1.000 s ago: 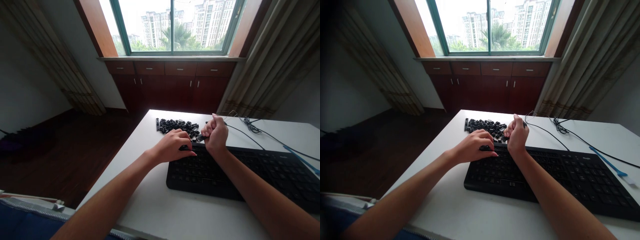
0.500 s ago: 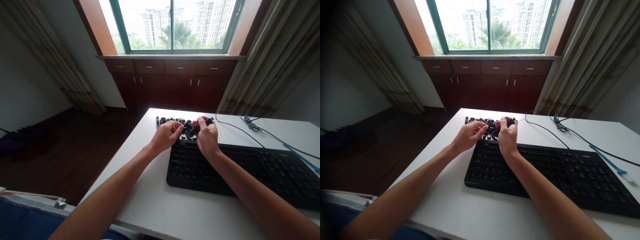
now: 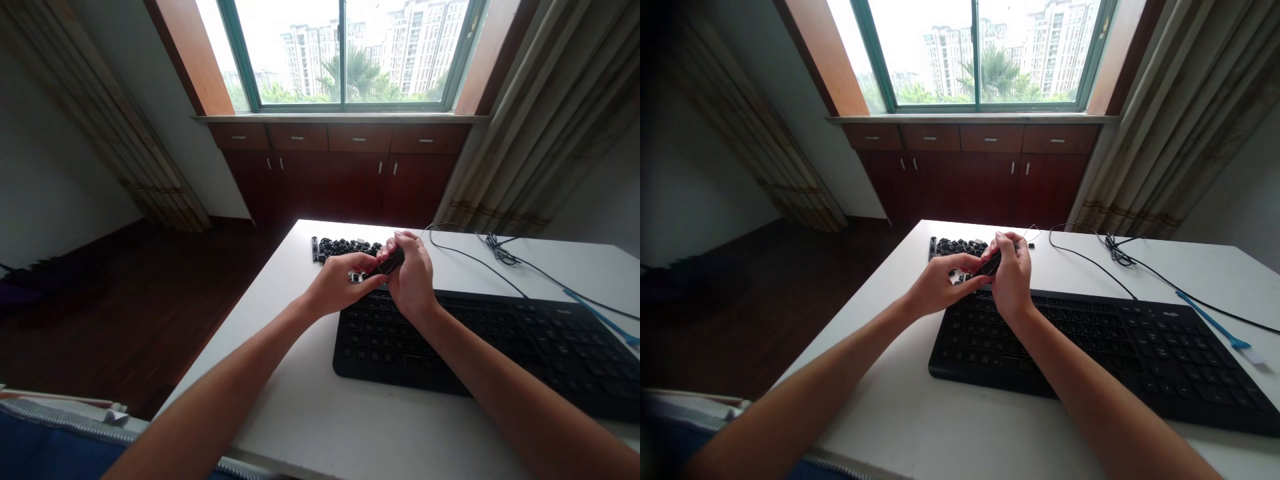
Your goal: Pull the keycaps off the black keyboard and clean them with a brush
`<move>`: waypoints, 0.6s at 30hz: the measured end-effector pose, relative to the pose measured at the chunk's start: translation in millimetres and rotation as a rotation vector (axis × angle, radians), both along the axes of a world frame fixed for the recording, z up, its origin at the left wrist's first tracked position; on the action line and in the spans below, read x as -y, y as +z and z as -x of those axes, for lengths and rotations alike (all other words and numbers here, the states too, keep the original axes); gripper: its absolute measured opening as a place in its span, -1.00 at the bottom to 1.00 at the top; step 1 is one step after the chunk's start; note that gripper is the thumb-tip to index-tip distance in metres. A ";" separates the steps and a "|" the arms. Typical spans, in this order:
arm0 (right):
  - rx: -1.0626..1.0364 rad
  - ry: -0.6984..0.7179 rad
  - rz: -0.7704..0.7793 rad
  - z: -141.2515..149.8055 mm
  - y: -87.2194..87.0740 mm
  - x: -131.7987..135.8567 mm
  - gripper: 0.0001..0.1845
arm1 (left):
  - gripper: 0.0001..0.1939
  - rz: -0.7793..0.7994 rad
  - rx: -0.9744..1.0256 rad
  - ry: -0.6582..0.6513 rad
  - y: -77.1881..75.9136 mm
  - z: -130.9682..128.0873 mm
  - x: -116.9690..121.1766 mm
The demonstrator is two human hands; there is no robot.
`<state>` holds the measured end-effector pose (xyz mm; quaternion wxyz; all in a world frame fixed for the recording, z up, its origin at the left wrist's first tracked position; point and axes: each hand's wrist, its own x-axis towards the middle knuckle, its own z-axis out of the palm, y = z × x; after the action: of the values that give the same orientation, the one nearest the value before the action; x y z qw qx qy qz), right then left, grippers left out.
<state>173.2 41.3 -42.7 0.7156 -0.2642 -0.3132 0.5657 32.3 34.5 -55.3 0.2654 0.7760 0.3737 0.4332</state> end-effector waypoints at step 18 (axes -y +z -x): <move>0.214 0.015 0.000 7.8 -28.9 5.9 -0.80 | -0.66 0.293 0.435 0.183 -0.9 -9.3 -4.0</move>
<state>165.4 35.3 -71.6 0.6736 -0.3209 -0.3898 0.5398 41.6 38.4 -56.1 0.4086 0.5810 0.4354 0.5531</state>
